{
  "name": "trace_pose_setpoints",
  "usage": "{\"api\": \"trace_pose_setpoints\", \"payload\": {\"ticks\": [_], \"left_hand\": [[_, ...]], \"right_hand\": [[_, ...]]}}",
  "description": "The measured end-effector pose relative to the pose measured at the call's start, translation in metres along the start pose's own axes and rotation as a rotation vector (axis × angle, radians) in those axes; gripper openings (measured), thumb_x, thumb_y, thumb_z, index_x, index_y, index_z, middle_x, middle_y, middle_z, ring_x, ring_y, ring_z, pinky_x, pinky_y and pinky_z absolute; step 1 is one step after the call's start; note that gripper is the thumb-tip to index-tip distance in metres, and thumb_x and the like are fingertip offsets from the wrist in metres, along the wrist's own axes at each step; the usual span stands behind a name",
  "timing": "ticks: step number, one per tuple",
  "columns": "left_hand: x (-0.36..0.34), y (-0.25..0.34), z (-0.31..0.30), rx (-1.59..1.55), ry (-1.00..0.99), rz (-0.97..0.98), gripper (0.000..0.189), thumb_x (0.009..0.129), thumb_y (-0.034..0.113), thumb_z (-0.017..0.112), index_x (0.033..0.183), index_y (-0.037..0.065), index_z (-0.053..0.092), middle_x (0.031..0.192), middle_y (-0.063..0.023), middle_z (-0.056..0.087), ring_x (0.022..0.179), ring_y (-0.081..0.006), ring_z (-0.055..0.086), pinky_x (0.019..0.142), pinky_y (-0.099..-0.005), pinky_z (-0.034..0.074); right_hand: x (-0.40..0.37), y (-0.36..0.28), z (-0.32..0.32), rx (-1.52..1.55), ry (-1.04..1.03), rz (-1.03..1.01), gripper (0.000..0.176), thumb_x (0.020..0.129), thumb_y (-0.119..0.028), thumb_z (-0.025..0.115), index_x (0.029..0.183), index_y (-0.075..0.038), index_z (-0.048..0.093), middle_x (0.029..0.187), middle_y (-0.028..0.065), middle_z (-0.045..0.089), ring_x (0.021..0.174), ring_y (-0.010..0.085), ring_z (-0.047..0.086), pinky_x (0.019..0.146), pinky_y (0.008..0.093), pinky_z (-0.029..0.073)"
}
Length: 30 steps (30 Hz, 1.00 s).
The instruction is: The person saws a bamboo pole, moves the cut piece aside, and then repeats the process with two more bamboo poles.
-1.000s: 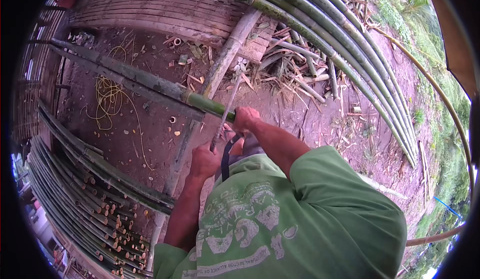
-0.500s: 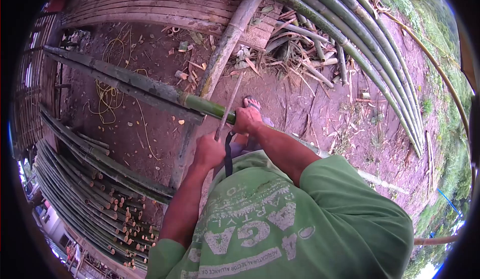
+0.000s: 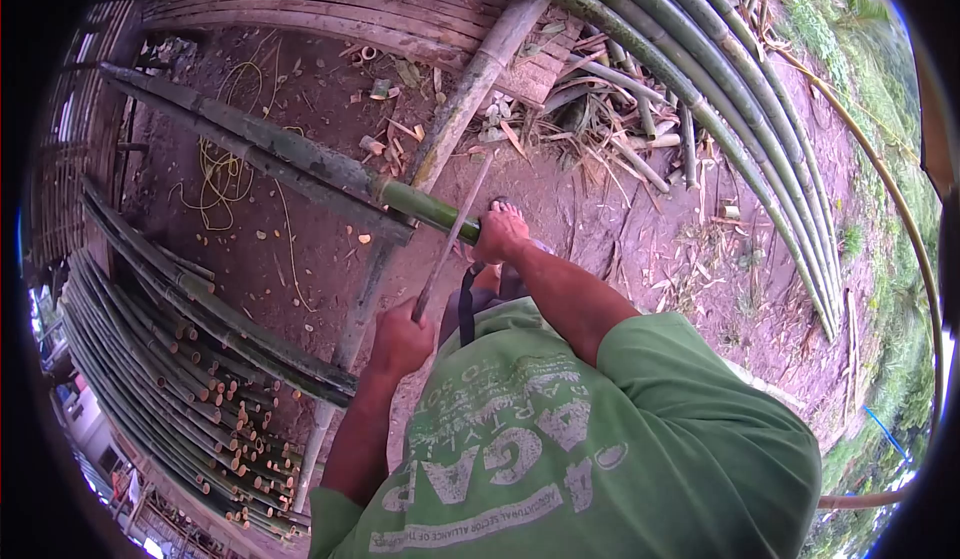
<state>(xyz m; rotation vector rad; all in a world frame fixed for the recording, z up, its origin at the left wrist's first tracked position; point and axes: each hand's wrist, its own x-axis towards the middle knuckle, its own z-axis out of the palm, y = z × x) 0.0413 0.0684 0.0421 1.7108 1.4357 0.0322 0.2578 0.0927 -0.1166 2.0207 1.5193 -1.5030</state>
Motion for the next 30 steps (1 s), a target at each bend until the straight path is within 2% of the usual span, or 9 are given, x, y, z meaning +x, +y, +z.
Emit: {"api": "trace_pose_setpoints", "payload": {"ticks": [2,4,7,9,13,17,22,26,30], "left_hand": [[-0.048,0.009,-0.029,0.041,-0.095,-0.102,0.013,0.076,0.011,0.056,0.069,0.000,0.051,0.060,-0.0227,0.053,0.058,-0.0431,0.057,0.058,-0.0492,0.044],[-0.071,0.024,-0.046,0.083,-0.151,-0.237,0.013,0.076,0.011,0.056,0.070,0.000,0.052,0.061,-0.0229,0.054,0.059,-0.0427,0.057,0.059,-0.0489,0.045],[-0.054,0.027,-0.044,0.090,-0.170,-0.236,0.012,0.076,0.011,0.056,0.072,0.000,0.055,0.065,-0.0242,0.057,0.064,-0.0434,0.059,0.061,-0.0497,0.046],[0.006,0.013,-0.002,-0.016,-0.121,-0.069,0.012,0.076,0.011,0.055,0.075,-0.001,0.057,0.069,-0.0257,0.059,0.069,-0.0443,0.061,0.063,-0.0507,0.047],[0.075,-0.032,0.055,0.051,-0.021,0.089,0.012,0.077,0.012,0.055,0.081,0.001,0.059,0.073,-0.0265,0.060,0.075,-0.0455,0.060,0.066,-0.0516,0.047],[0.051,-0.085,0.079,-0.085,-0.031,0.073,0.013,0.078,0.012,0.057,0.082,0.000,0.059,0.076,-0.0259,0.062,0.076,-0.0456,0.060,0.069,-0.0513,0.048],[0.043,-0.045,0.058,-0.108,-0.036,0.058,0.016,0.080,0.014,0.063,0.081,0.000,0.055,0.070,-0.0216,0.060,0.071,-0.0419,0.061,0.065,-0.0484,0.047],[0.040,-0.025,0.037,-0.064,-0.120,-0.021,0.021,0.081,0.016,0.064,0.090,-0.002,0.056,0.075,-0.0225,0.063,0.074,-0.0418,0.063,0.067,-0.0484,0.048],[0.076,0.007,0.030,0.002,-0.265,-0.051,0.027,0.082,0.016,0.063,0.100,-0.004,0.058,0.088,-0.0275,0.064,0.089,-0.0441,0.062,0.077,-0.0500,0.048]], "right_hand": [[0.007,0.005,0.006,0.030,-0.059,0.018,0.049,0.066,-0.046,0.071,0.098,-0.009,0.071,0.127,0.0251,0.052,0.127,0.0390,0.044,0.113,0.0443,0.025],[0.004,0.003,0.007,0.013,-0.035,0.036,0.046,0.066,-0.042,0.070,0.098,-0.009,0.071,0.124,0.0237,0.054,0.122,0.0375,0.048,0.109,0.0431,0.029],[-0.013,-0.012,-0.004,-0.080,0.059,0.020,0.037,0.067,-0.025,0.068,0.100,-0.007,0.069,0.107,0.0185,0.065,0.107,0.0320,0.061,0.094,0.0397,0.045],[-0.017,-0.016,-0.008,-0.100,0.048,0.000,0.036,0.067,-0.020,0.067,0.100,-0.007,0.068,0.101,0.0169,0.069,0.101,0.0307,0.065,0.089,0.0388,0.050],[-0.005,-0.006,0.005,-0.137,0.144,-0.026,0.035,0.069,-0.026,0.067,0.100,-0.010,0.068,0.102,0.0184,0.068,0.105,0.0322,0.063,0.098,0.0391,0.042],[0.008,-0.002,0.022,-0.095,0.148,-0.015,0.040,0.067,-0.031,0.068,0.102,-0.013,0.069,0.107,0.0192,0.066,0.113,0.0332,0.058,0.105,0.0402,0.035],[0.008,-0.003,0.015,-0.025,-0.054,0.065,0.048,0.061,-0.035,0.070,0.105,-0.015,0.070,0.123,0.0218,0.056,0.128,0.0372,0.043,0.111,0.0430,0.027],[0.009,0.006,0.039,-0.139,0.111,-0.021,0.055,0.058,-0.032,0.070,0.111,-0.017,0.069,0.140,0.0261,0.038,0.137,0.0423,0.025,0.116,0.0448,0.015],[0.011,0.008,0.025,-0.013,0.112,0.020,0.052,0.060,-0.031,0.070,0.109,-0.011,0.067,0.134,0.0245,0.044,0.132,0.0406,0.034,0.112,0.0449,0.023]]}}
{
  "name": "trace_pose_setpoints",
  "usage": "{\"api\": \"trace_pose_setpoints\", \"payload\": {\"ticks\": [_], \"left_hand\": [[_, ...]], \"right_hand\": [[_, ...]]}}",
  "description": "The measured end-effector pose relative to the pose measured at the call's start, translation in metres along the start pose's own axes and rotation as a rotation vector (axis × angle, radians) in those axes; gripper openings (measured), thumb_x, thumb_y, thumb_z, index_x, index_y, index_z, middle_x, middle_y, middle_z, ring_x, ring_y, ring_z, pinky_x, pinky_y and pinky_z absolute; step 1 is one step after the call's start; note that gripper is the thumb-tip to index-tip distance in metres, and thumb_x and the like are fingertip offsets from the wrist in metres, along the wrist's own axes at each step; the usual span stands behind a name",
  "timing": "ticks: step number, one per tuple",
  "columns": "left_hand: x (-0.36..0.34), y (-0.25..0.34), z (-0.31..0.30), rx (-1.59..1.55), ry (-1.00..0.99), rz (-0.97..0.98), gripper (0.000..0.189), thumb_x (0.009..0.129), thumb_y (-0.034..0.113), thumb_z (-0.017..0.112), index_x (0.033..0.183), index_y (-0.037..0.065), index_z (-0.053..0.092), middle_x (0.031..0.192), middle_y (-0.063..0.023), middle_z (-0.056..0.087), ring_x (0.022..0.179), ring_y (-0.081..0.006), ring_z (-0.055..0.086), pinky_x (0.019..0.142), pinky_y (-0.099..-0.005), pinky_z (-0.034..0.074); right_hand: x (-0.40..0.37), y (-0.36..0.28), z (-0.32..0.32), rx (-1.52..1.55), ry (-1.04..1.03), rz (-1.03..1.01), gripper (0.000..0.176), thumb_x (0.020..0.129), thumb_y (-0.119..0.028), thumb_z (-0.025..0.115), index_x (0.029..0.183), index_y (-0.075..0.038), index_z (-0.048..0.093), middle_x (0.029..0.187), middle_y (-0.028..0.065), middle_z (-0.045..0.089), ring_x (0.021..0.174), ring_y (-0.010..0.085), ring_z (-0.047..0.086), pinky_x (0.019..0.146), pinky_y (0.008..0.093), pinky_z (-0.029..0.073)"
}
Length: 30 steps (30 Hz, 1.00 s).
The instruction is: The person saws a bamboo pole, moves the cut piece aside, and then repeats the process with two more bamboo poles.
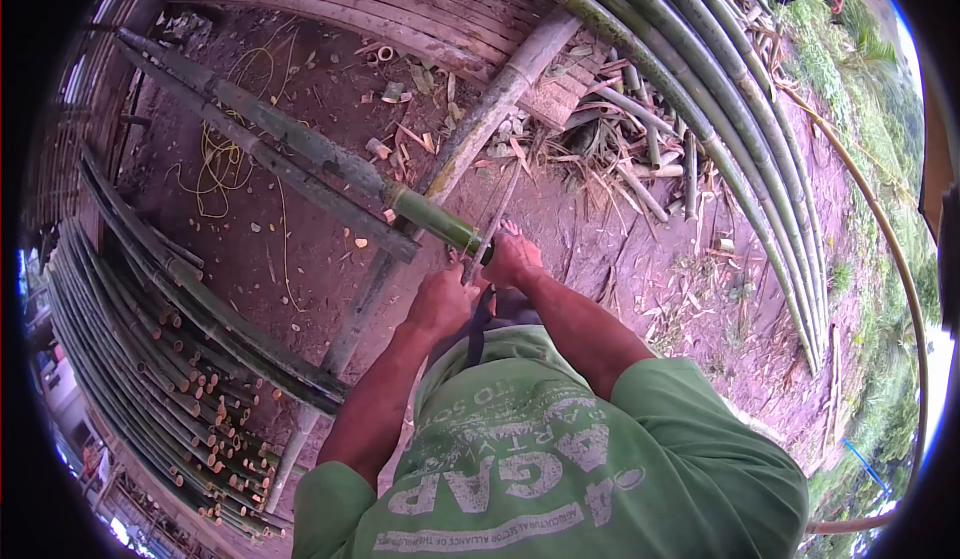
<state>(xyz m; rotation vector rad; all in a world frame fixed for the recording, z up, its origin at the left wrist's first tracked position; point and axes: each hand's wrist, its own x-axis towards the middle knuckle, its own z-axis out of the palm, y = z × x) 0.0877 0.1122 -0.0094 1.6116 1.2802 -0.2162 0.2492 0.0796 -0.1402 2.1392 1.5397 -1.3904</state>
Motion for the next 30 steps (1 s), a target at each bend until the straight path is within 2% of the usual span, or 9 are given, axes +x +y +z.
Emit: {"api": "trace_pose_setpoints", "payload": {"ticks": [3,4,7,12,16,20,23,27,30], "left_hand": [[0.019,0.022,0.001,0.010,0.004,-0.011,0.026,0.080,0.017,0.063,0.094,-0.004,0.058,0.085,-0.0259,0.064,0.084,-0.0425,0.063,0.074,-0.0475,0.049],[0.019,0.025,-0.001,-0.019,0.026,-0.006,0.026,0.080,0.016,0.063,0.094,-0.004,0.058,0.085,-0.0262,0.064,0.085,-0.0425,0.063,0.075,-0.0475,0.049],[-0.005,0.012,0.001,0.013,0.101,0.024,0.024,0.079,0.016,0.064,0.089,-0.004,0.057,0.082,-0.0257,0.064,0.082,-0.0416,0.063,0.073,-0.0474,0.049],[-0.115,0.015,-0.039,-0.082,0.122,-0.128,0.023,0.076,0.015,0.066,0.078,-0.003,0.053,0.065,-0.0233,0.058,0.066,-0.0430,0.061,0.060,-0.0477,0.046],[-0.153,-0.001,-0.031,0.017,0.105,-0.119,0.017,0.077,0.013,0.065,0.080,0.000,0.054,0.065,-0.0237,0.058,0.067,-0.0420,0.062,0.060,-0.0489,0.048],[-0.026,-0.022,0.012,-0.077,0.220,0.052,0.023,0.076,0.005,0.055,0.097,-0.001,0.062,0.073,-0.0276,0.061,0.071,-0.0453,0.061,0.066,-0.0521,0.049],[0.048,-0.031,0.038,0.041,0.237,0.043,0.022,0.078,0.009,0.055,0.094,-0.003,0.061,0.076,-0.0278,0.063,0.076,-0.0469,0.061,0.072,-0.0524,0.050],[0.031,-0.038,0.040,0.048,0.258,0.119,0.017,0.076,0.010,0.057,0.088,-0.002,0.060,0.076,-0.0269,0.062,0.074,-0.0459,0.061,0.071,-0.0518,0.050],[-0.056,-0.024,0.017,0.027,0.210,0.065,0.011,0.073,0.007,0.059,0.080,-0.001,0.056,0.074,-0.0244,0.062,0.072,-0.0436,0.062,0.066,-0.0515,0.049]], "right_hand": [[0.005,0.004,-0.004,0.077,0.077,0.010,0.049,0.063,-0.032,0.069,0.105,-0.007,0.066,0.124,0.0211,0.053,0.123,0.0373,0.046,0.106,0.0430,0.034],[-0.009,-0.013,-0.036,-0.016,-0.036,0.077,0.046,0.066,-0.033,0.069,0.103,-0.007,0.065,0.116,0.0178,0.057,0.117,0.0341,0.052,0.101,0.0415,0.040],[-0.009,-0.019,-0.036,-0.022,0.074,-0.001,0.045,0.067,-0.034,0.069,0.103,-0.007,0.065,0.116,0.0180,0.057,0.118,0.0337,0.051,0.101,0.0420,0.041],[0.002,-0.011,-0.035,-0.038,-0.015,0.016,0.049,0.068,-0.038,0.071,0.104,-0.005,0.066,0.124,0.0211,0.053,0.125,0.0361,0.045,0.108,0.0423,0.034],[-0.003,-0.014,-0.038,-0.122,0.004,-0.004,0.046,0.067,-0.023,0.067,0.107,-0.002,0.060,0.100,0.0199,0.066,0.094,0.0354,0.065,0.083,0.0443,0.052],[0.007,-0.009,-0.028,-0.059,0.017,-0.027,0.053,0.069,-0.035,0.070,0.109,-0.001,0.061,0.125,0.0227,0.050,0.121,0.0367,0.044,0.101,0.0429,0.038],[0.003,-0.008,-0.030,-0.022,-0.034,0.022,0.059,0.070,-0.045,0.071,0.108,-0.001,0.061,0.133,0.0216,0.046,0.132,0.0369,0.037,0.109,0.0422,0.034],[0.003,-0.011,-0.036,0.030,-0.047,0.064,0.055,0.068,-0.042,0.072,0.106,-0.003,0.062,0.127,0.0188,0.052,0.125,0.0349,0.046,0.103,0.0409,0.040],[0.004,-0.014,-0.054,0.088,-0.124,0.149,0.052,0.067,-0.035,0.072,0.107,-0.003,0.062,0.119,0.0169,0.057,0.118,0.0311,0.053,0.097,0.0383,0.045]]}}
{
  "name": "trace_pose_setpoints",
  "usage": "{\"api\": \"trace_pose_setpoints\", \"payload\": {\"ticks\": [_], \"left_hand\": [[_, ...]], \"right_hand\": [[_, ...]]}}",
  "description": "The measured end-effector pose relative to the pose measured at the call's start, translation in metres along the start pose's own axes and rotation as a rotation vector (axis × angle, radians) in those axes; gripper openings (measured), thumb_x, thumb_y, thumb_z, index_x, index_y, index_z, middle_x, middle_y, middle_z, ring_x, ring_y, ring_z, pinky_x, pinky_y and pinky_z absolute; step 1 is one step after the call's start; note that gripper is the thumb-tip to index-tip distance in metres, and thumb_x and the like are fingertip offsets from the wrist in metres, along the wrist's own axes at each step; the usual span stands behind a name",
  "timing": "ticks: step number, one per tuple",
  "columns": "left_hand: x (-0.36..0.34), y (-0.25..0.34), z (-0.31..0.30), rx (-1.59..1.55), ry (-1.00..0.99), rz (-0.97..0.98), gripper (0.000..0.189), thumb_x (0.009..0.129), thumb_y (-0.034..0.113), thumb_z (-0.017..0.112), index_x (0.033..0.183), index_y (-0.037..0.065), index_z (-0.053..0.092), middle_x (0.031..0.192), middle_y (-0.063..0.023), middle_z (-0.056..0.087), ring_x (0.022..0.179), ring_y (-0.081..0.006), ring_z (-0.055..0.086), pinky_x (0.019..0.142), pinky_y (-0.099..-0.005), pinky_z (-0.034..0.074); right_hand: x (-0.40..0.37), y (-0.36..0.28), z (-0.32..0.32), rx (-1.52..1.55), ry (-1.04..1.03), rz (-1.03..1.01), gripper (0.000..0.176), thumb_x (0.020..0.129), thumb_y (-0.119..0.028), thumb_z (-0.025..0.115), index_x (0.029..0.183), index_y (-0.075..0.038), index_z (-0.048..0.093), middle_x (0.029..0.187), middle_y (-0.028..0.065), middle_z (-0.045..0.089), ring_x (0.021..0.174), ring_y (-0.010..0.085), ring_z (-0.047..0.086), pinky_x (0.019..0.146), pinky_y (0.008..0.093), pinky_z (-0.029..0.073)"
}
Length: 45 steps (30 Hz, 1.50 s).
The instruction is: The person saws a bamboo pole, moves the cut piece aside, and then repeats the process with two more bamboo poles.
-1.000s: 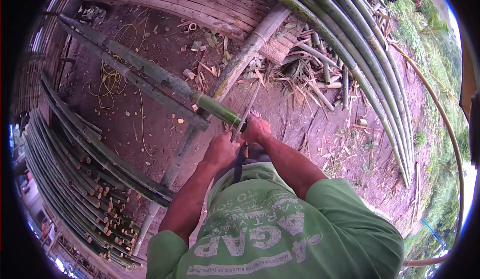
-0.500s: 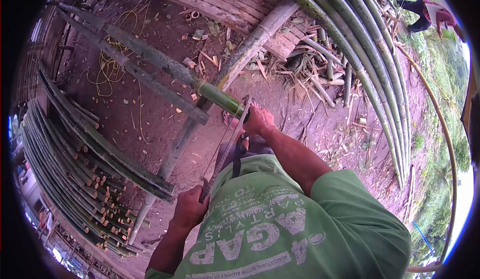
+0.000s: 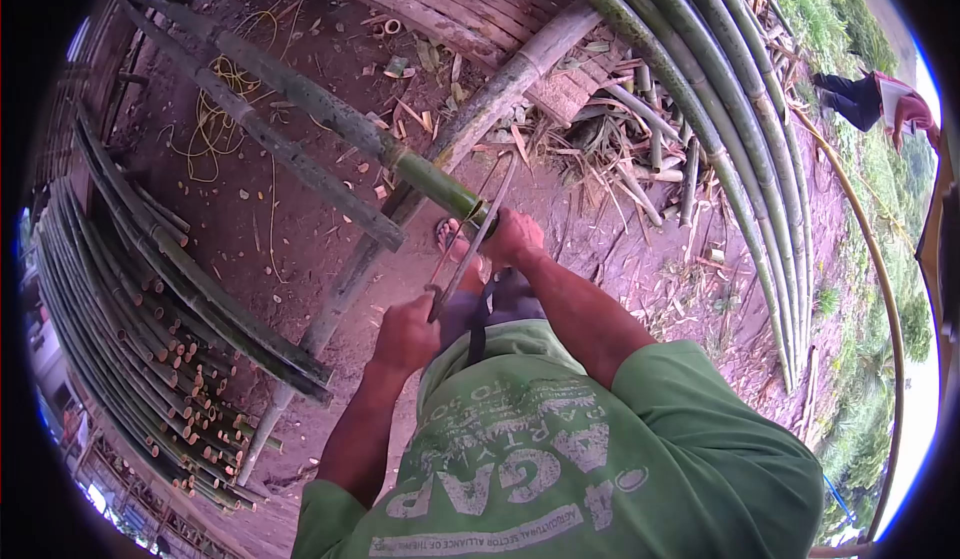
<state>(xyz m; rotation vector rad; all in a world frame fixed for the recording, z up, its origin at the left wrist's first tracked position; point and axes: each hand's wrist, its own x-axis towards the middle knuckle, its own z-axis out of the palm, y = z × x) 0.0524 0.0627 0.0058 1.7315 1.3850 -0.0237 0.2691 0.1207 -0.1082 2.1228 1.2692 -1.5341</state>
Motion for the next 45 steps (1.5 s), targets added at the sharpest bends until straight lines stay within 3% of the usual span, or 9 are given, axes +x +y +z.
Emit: {"api": "trace_pose_setpoints", "payload": {"ticks": [5,13,18,25,32,37,39,42,45], "left_hand": [[-0.096,0.001,-0.037,0.070,-0.082,-0.145,0.010,0.073,0.005,0.060,0.077,0.001,0.052,0.072,-0.0231,0.061,0.069,-0.0426,0.061,0.063,-0.0508,0.048],[0.062,-0.012,0.040,0.086,0.024,-0.021,0.012,0.076,0.006,0.053,0.084,-0.001,0.057,0.073,-0.0265,0.062,0.071,-0.0457,0.061,0.066,-0.0526,0.049],[-0.057,-0.007,-0.005,0.125,-0.040,-0.075,0.022,0.075,0.008,0.056,0.094,-0.002,0.061,0.074,-0.0271,0.062,0.074,-0.0444,0.062,0.068,-0.0523,0.049],[0.089,-0.024,0.048,0.160,-0.034,-0.124,0.022,0.077,0.007,0.054,0.095,-0.003,0.063,0.080,-0.0300,0.062,0.081,-0.0441,0.063,0.073,-0.0522,0.049],[-0.135,-0.067,-0.016,0.082,-0.073,-0.109,0.012,0.076,0.014,0.060,0.069,0.005,0.054,0.063,-0.0204,0.057,0.062,-0.0408,0.059,0.057,-0.0492,0.047],[-0.195,-0.051,-0.026,0.111,-0.075,-0.276,0.016,0.075,0.016,0.063,0.067,0.006,0.054,0.061,-0.0187,0.057,0.058,-0.0391,0.059,0.053,-0.0455,0.047],[-0.210,-0.046,-0.029,0.092,-0.022,-0.355,0.019,0.073,0.018,0.067,0.064,0.006,0.054,0.058,-0.0186,0.054,0.055,-0.0377,0.058,0.050,-0.0422,0.045],[-0.238,-0.036,-0.033,0.080,0.139,-0.359,0.021,0.072,0.015,0.068,0.062,0.006,0.052,0.056,-0.0179,0.053,0.053,-0.0369,0.057,0.048,-0.0403,0.045],[-0.252,-0.020,-0.032,0.010,0.314,-0.462,0.023,0.071,0.012,0.069,0.060,0.004,0.050,0.054,-0.0179,0.052,0.051,-0.0368,0.055,0.047,-0.0393,0.044]], "right_hand": [[0.015,0.013,0.026,-0.047,0.158,-0.106,0.052,0.068,-0.039,0.070,0.106,-0.004,0.061,0.117,0.0176,0.057,0.115,0.0333,0.053,0.101,0.0412,0.041],[0.014,0.010,0.017,0.031,0.117,-0.076,0.045,0.071,-0.036,0.068,0.105,-0.007,0.062,0.107,0.0184,0.063,0.107,0.0353,0.058,0.098,0.0438,0.042],[0.026,0.021,0.033,-0.010,0.199,-0.120,0.039,0.072,-0.033,0.067,0.102,-0.009,0.064,0.102,0.0178,0.066,0.102,0.0345,0.061,0.094,0.0437,0.044],[0.025,0.032,0.012,-0.060,0.190,-0.166,0.047,0.070,-0.036,0.068,0.108,-0.010,0.061,0.103,0.0188,0.066,0.100,0.0358,0.063,0.090,0.0456,0.047],[0.048,0.065,-0.090,-0.032,0.405,-0.115,0.053,0.064,-0.028,0.073,0.110,-0.005,0.057,0.100,0.0212,0.066,0.095,0.0362,0.064,0.084,0.0431,0.052],[0.059,-0.011,-0.125,0.000,0.519,-0.310,0.055,0.063,-0.027,0.073,0.108,0.000,0.054,0.093,0.0247,0.066,0.091,0.0400,0.064,0.081,0.0449,0.051],[0.063,-0.049,-0.131,0.059,0.446,-0.332,0.063,0.063,-0.028,0.075,0.114,-0.001,0.051,0.107,0.0238,0.062,0.102,0.0393,0.059,0.088,0.0468,0.047],[0.033,-0.078,-0.102,-0.100,0.835,-0.703,0.073,0.062,-0.033,0.078,0.121,-0.004,0.046,0.126,0.0209,0.049,0.118,0.0388,0.047,0.097,0.0502,0.038],[0.015,-0.074,-0.042,-0.207,0.373,-0.663,0.086,0.065,-0.038,0.079,0.132,-0.005,0.036,0.130,0.0250,0.045,0.123,0.0411,0.042,0.102,0.0498,0.036]]}}
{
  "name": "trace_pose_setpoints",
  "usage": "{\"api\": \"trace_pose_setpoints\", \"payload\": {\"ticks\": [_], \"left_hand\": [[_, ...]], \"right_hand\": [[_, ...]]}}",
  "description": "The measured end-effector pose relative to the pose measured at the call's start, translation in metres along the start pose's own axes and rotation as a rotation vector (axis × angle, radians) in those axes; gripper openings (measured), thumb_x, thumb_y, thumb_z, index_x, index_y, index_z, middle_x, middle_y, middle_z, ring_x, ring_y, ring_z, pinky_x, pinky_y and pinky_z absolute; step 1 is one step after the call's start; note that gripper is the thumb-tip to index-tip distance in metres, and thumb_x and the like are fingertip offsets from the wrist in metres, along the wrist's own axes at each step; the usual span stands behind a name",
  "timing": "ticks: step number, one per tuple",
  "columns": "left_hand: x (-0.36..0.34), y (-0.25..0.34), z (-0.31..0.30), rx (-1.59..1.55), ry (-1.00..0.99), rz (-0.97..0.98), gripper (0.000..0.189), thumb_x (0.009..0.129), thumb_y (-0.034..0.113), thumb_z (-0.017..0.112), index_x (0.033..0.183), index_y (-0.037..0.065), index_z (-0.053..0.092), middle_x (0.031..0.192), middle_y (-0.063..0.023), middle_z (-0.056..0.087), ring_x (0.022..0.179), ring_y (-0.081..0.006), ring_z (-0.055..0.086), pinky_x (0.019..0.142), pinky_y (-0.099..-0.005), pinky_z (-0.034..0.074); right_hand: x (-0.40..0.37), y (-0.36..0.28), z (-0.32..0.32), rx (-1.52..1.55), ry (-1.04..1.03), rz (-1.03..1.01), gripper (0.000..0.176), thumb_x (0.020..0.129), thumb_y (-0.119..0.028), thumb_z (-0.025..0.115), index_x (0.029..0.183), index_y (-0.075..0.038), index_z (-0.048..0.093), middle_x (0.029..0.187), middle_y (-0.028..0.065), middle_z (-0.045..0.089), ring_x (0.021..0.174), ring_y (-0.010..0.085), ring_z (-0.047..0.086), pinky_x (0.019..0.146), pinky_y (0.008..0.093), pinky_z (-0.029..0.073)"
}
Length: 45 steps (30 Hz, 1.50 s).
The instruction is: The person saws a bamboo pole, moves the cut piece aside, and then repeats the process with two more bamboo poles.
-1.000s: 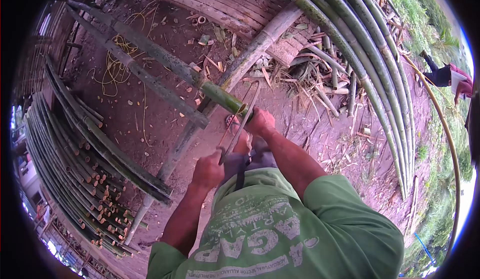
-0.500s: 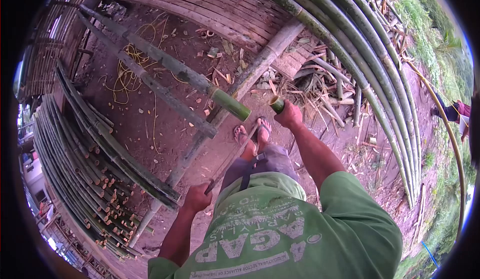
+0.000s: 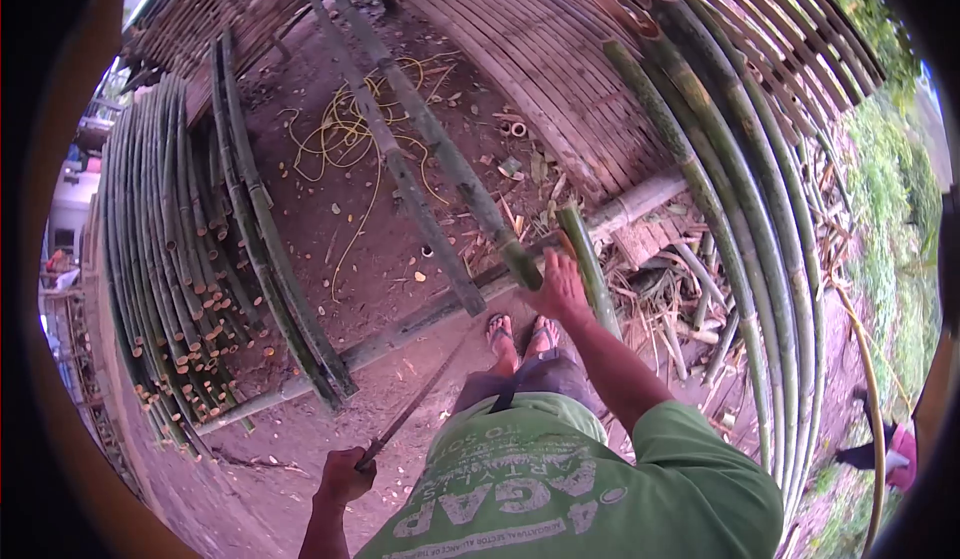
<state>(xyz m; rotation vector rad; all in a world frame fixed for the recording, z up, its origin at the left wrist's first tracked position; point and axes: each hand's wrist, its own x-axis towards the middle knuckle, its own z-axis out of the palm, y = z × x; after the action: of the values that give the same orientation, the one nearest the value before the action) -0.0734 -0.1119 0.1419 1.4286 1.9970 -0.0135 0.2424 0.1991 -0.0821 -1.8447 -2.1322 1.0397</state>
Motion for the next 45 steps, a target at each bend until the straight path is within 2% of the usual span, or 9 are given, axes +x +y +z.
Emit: {"api": "trace_pose_setpoints", "payload": {"ticks": [3,10,15,18,23,31,39,42,45], "left_hand": [[-0.011,0.005,0.016,-0.089,0.164,-0.191,0.021,0.072,0.011,0.066,0.060,0.003,0.050,0.053,-0.0160,0.049,0.044,-0.0281,0.051,0.045,-0.0360,0.040],[-0.036,-0.022,0.035,-0.507,0.458,-0.499,0.023,0.072,0.007,0.067,0.060,0.005,0.047,0.049,0.0020,0.044,0.048,-0.0045,0.037,0.044,-0.0271,0.033],[-0.032,-0.047,0.015,-0.547,0.558,-0.480,0.027,0.071,0.010,0.071,0.060,0.006,0.047,0.051,0.0033,0.044,0.049,-0.0042,0.038,0.046,-0.0263,0.034],[-0.030,-0.080,0.017,-0.546,0.524,-0.476,0.027,0.071,0.011,0.071,0.059,0.006,0.047,0.051,0.0032,0.045,0.049,-0.0049,0.038,0.045,-0.0272,0.034],[-0.022,-0.109,0.020,-0.552,0.460,-0.420,0.028,0.071,0.013,0.070,0.058,0.006,0.046,0.049,-0.0017,0.045,0.048,-0.0084,0.040,0.045,-0.0296,0.036],[-0.018,-0.126,0.022,-0.582,0.376,-0.374,0.030,0.071,0.019,0.071,0.059,0.006,0.047,0.050,-0.0020,0.045,0.049,-0.0101,0.041,0.047,-0.0309,0.038],[-0.033,-0.137,0.031,-0.718,0.414,-0.370,0.031,0.072,0.020,0.072,0.059,0.006,0.047,0.050,0.0005,0.045,0.049,-0.0086,0.040,0.046,-0.0299,0.037],[-0.050,-0.140,0.037,-0.725,0.411,-0.428,0.030,0.072,0.019,0.072,0.059,0.006,0.048,0.050,0.0012,0.045,0.049,-0.0076,0.041,0.046,-0.0301,0.038],[-0.069,-0.138,0.041,-0.804,0.478,-0.427,0.029,0.072,0.018,0.073,0.060,0.006,0.049,0.050,0.0016,0.045,0.048,-0.0064,0.040,0.046,-0.0294,0.037]], "right_hand": [[0.007,0.005,0.049,0.092,-0.248,0.180,0.085,0.063,-0.031,0.079,0.128,0.003,0.036,0.108,0.0271,0.060,0.103,0.0422,0.060,0.088,0.0474,0.049],[-0.057,-0.141,0.028,0.275,-0.485,0.074,0.067,0.062,-0.030,0.075,0.115,0.005,0.051,0.097,0.0259,0.064,0.093,0.0368,0.065,0.081,0.0421,0.051],[-0.104,-0.175,0.093,0.372,-0.580,0.069,0.069,0.066,-0.030,0.073,0.116,0.004,0.042,0.098,0.0247,0.064,0.092,0.0394,0.064,0.082,0.0449,0.050],[-0.118,-0.152,0.159,0.233,-0.410,0.180,0.080,0.065,-0.034,0.077,0.123,0.002,0.035,0.099,0.0286,0.062,0.095,0.0423,0.063,0.084,0.0466,0.049],[-0.102,-0.141,0.163,-0.031,-0.344,0.224,0.064,0.073,-0.034,0.072,0.115,0.000,0.036,0.102,0.0274,0.061,0.100,0.0446,0.060,0.085,0.0503,0.047],[-0.096,-0.127,0.172,-0.186,-0.299,0.124,0.069,0.064,-0.026,0.073,0.117,-0.002,0.038,0.105,0.0263,0.060,0.102,0.0409,0.060,0.088,0.0470,0.047],[-0.078,-0.108,0.169,-0.221,-0.326,0.050,0.068,0.068,-0.024,0.074,0.120,-0.002,0.035,0.113,0.0266,0.058,0.105,0.0400,0.059,0.090,0.0475,0.047],[-0.073,-0.116,0.164,-0.261,-0.383,0.076,0.069,0.068,-0.023,0.074,0.121,-0.001,0.035,0.114,0.0266,0.058,0.105,0.0410,0.059,0.090,0.0479,0.047],[-0.089,-0.164,0.180,-0.187,-0.340,-0.084,0.072,0.066,-0.021,0.074,0.122,0.001,0.034,0.104,0.0299,0.061,0.100,0.0452,0.060,0.086,0.0497,0.049]]}}
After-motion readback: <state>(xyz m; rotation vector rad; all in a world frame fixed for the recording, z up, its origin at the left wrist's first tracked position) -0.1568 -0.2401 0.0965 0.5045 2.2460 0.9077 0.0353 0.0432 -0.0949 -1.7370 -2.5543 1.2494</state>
